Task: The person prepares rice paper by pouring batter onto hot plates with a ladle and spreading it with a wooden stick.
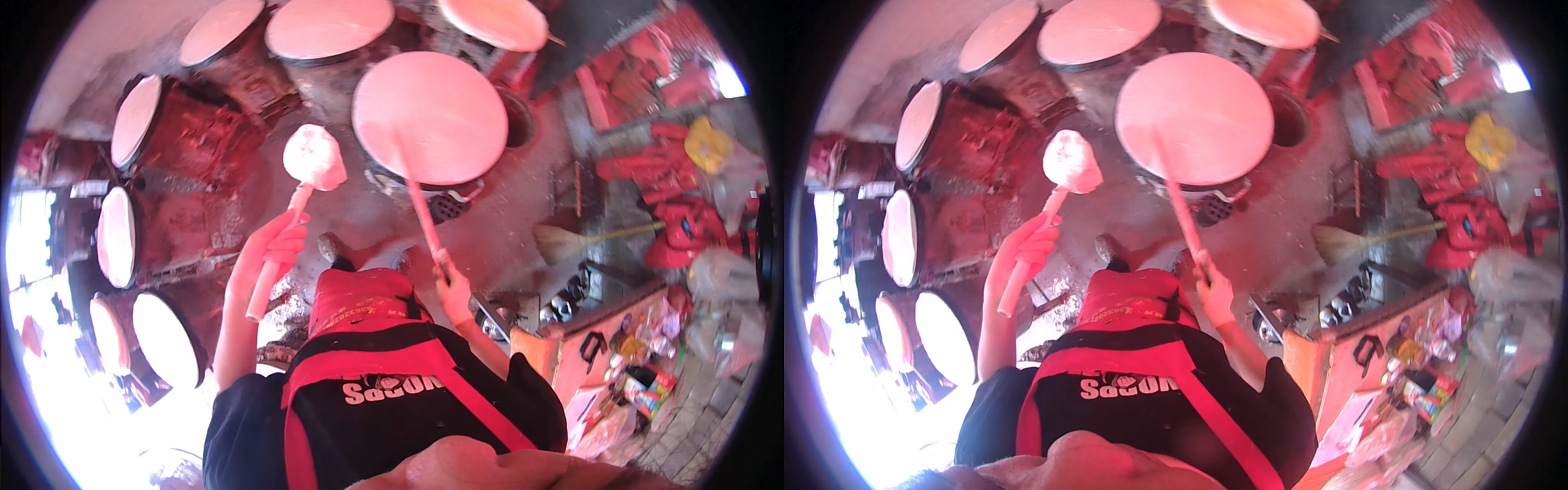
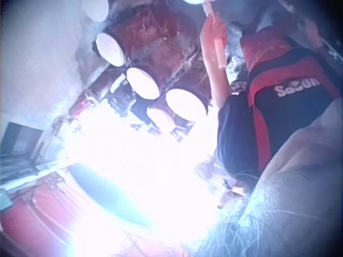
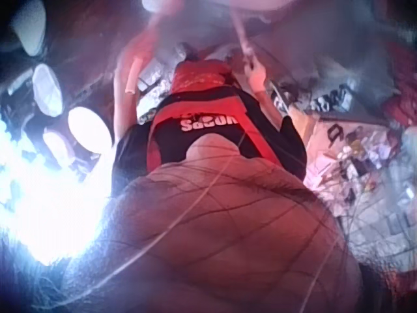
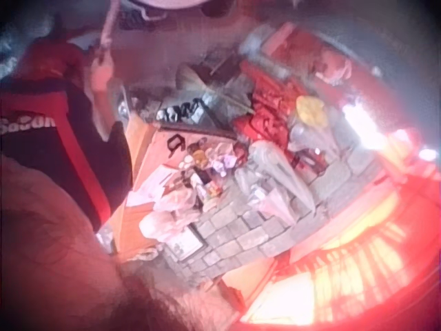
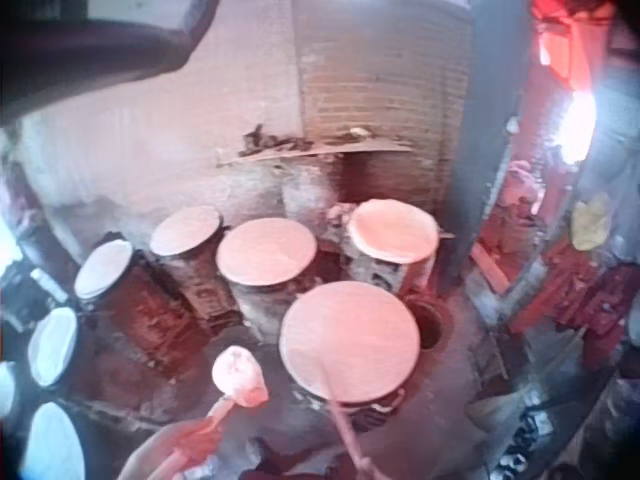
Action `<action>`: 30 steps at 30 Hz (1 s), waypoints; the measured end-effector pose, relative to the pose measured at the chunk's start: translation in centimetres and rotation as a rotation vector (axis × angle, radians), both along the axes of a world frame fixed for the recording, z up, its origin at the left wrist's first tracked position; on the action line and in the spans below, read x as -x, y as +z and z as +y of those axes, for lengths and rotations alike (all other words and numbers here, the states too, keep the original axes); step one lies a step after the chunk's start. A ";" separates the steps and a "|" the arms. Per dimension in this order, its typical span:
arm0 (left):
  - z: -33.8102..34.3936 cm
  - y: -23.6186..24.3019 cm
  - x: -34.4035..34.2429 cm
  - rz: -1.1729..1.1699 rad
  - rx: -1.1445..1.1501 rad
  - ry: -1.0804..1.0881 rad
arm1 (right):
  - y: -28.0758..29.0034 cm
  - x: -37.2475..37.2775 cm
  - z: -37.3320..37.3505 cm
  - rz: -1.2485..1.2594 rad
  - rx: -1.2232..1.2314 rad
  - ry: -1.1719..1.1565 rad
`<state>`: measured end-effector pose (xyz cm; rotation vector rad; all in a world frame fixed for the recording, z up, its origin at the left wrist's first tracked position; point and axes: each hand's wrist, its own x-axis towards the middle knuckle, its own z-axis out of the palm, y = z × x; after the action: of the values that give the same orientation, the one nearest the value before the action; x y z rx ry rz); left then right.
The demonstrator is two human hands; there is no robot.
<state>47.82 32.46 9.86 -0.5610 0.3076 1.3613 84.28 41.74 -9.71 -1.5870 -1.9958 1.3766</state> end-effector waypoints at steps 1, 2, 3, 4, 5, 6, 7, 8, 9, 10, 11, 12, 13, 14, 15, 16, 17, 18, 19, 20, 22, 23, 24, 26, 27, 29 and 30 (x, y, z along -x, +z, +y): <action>-0.7 -0.2 1.2 -0.018 -0.011 0.016 | 0.9 1.7 -0.8 0.011 -0.038 0.076; -1.6 -0.4 2.3 -0.036 -0.021 0.041 | 1.6 3.8 -1.2 0.027 -0.080 0.161; -2.6 0.1 3.9 -0.131 -0.053 0.089 | 1.9 6.2 -1.4 0.052 -0.132 0.233; -4.1 0.7 5.3 -0.225 -0.087 0.139 | 1.4 8.1 -1.4 0.152 -0.151 0.193; -5.3 1.1 7.1 -0.309 -0.138 0.176 | 1.8 10.2 -0.7 0.137 -0.063 0.120; -7.0 1.5 8.8 -0.332 -0.254 0.235 | 3.5 13.1 0.0 0.230 -0.128 0.045; -8.5 2.3 10.2 -0.294 -0.254 0.314 | 5.1 16.1 0.6 0.325 -0.184 -0.032; -9.4 0.9 12.1 -0.084 -0.258 0.322 | 5.5 18.6 1.4 0.247 -0.132 -0.035; -10.5 -0.2 13.8 0.122 -0.242 0.353 | 6.1 20.9 2.4 0.159 -0.075 -0.017; -10.8 0.3 15.8 0.493 -0.007 0.295 | 5.1 23.2 3.1 0.149 -0.142 0.021; -10.9 -0.4 18.2 0.591 0.116 0.276 | 3.8 25.8 3.7 0.275 -0.315 0.123; -11.3 -1.4 20.4 0.680 0.244 0.253 | 0.4 27.5 4.9 0.354 -0.089 0.098; -12.4 -2.6 22.4 0.642 0.258 0.303 | -2.2 30.1 6.0 0.428 0.141 0.074; -13.9 -4.0 24.2 0.599 0.272 0.350 | -1.6 33.2 5.6 0.433 0.299 0.097; -15.0 -4.2 25.4 0.576 0.282 0.377 | -2.4 35.4 5.4 0.344 0.034 0.253; -16.3 -4.3 26.3 0.552 0.291 0.406 | -3.1 37.3 5.3 0.306 -0.076 0.356; -17.6 -4.5 27.1 0.532 0.302 0.441 | -2.3 39.9 4.2 0.276 -0.186 0.461; -19.1 -4.7 28.0 0.453 0.252 0.477 | -1.6 42.6 3.4 0.191 -0.006 0.471; -20.5 -4.5 28.6 0.464 0.291 0.521 | -2.0 45.5 3.0 0.233 0.191 0.499; -22.0 -3.7 28.7 0.467 0.338 0.569 | -0.3 49.0 1.8 0.168 0.224 0.579; -23.2 -2.3 27.2 0.731 0.542 0.593 | 0.8 55.4 0.4 0.150 0.205 0.747; -23.1 -2.0 25.8 0.986 0.716 0.560 | -0.6 58.3 0.2 0.199 0.166 0.840; -23.8 -2.1 25.0 0.924 0.698 0.622 | -0.1 61.9 -1.4 0.152 0.125 0.902; -25.1 -1.8 25.7 0.770 0.684 0.735 | 1.0 69.1 -3.7 0.120 -0.113 1.155; -26.6 -2.5 26.7 0.644 0.643 0.785 | 1.0 72.7 -5.2 0.155 -0.184 1.278; -28.7 -3.6 27.6 0.328 0.458 1.027 | 1.9 79.9 -9.7 0.216 -0.445 1.464; -28.4 -3.4 27.8 0.323 0.533 1.103 | 2.3 83.3 -12.1 0.300 -0.591 1.529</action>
<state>20.01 4.08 6.46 -1.0310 0.6919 2.4741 1.02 29.65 -7.45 0.6087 -2.9506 0.9227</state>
